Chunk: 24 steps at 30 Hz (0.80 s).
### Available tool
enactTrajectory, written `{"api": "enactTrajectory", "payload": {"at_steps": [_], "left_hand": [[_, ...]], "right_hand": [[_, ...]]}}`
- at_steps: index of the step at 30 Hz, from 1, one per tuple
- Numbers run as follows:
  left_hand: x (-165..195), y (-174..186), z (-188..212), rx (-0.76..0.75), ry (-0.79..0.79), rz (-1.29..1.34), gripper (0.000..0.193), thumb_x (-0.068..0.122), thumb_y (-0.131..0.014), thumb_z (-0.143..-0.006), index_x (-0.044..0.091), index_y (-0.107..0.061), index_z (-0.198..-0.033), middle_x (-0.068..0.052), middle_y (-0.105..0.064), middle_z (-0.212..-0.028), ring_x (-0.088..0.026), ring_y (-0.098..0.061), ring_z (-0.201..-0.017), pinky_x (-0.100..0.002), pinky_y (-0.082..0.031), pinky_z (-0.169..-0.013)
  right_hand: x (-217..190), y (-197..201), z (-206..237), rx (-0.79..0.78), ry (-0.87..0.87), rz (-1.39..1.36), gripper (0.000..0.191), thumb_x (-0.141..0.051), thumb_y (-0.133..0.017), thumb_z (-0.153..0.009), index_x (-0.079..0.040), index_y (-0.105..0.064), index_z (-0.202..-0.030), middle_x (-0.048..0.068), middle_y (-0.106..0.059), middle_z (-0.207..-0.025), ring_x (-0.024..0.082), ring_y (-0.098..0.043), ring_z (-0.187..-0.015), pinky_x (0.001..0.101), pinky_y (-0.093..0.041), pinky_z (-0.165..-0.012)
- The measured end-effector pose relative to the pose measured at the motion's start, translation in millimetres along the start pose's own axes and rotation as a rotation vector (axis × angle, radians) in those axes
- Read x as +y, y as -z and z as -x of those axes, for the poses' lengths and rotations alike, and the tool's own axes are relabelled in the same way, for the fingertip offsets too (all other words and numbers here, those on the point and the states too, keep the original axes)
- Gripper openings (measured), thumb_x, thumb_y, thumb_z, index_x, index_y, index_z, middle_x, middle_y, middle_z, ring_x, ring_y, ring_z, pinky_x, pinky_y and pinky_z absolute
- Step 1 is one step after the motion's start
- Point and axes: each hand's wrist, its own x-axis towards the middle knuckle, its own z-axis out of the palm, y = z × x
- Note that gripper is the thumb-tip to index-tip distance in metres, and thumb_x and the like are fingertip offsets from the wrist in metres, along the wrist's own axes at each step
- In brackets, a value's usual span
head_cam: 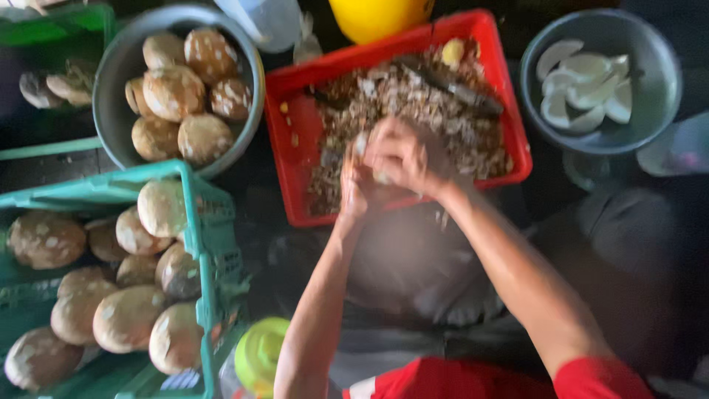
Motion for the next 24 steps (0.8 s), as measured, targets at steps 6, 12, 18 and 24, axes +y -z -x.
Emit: {"api": "enactTrajectory", "payload": {"at_steps": [6, 12, 18, 24], "left_hand": [[-0.1, 8.2, 0.9, 0.04, -0.342, -1.169, 0.089, 0.034, -0.09, -0.067, -0.002, -0.052, -0.138, -0.021, -0.06, -0.128, -0.039, -0.061, -0.121, -0.046, -0.052, -0.1], [-15.0, 11.2, -1.4, -0.044, -0.451, -1.112, 0.083, 0.033, -0.095, -0.079, 0.0, -0.05, -0.141, -0.019, -0.061, -0.129, -0.036, -0.063, -0.121, -0.042, -0.055, -0.098], [-19.2, 8.9, 1.3, 0.067, -0.435, -1.173, 0.087, 0.037, -0.091, -0.07, -0.001, -0.049, -0.136, -0.022, -0.06, -0.127, -0.036, -0.063, -0.115, -0.043, -0.055, -0.096], [7.3, -7.0, 0.9, 0.029, -0.233, -1.137, 0.1, 0.043, -0.093, -0.062, -0.005, -0.048, -0.138, -0.022, -0.059, -0.125, -0.037, -0.064, -0.113, -0.044, -0.056, -0.096]], "right_hand": [[22.7, -12.6, 23.1, 0.038, -0.357, -0.431, 0.028, -0.03, -0.072, -0.098, -0.005, -0.075, -0.111, 0.007, -0.074, -0.109, 0.02, -0.069, -0.103, 0.0358, -0.056, -0.089], [-15.4, -5.2, 34.5, 0.143, -0.233, -0.19, 0.021, -0.028, -0.071, -0.102, -0.008, -0.076, -0.106, 0.006, -0.073, -0.1, 0.021, -0.07, -0.093, 0.0355, -0.057, -0.086], [-16.3, 1.6, 22.8, 0.07, -0.22, -0.022, 0.022, -0.03, -0.074, -0.1, -0.01, -0.079, -0.101, 0.008, -0.071, -0.099, 0.02, -0.067, -0.087, 0.0343, -0.055, -0.075], [-14.8, 1.2, 26.3, 0.151, -0.068, -0.057, 0.019, -0.027, -0.069, -0.1, -0.009, -0.077, -0.103, 0.008, -0.071, -0.102, 0.022, -0.068, -0.093, 0.0375, -0.053, -0.081]]}}
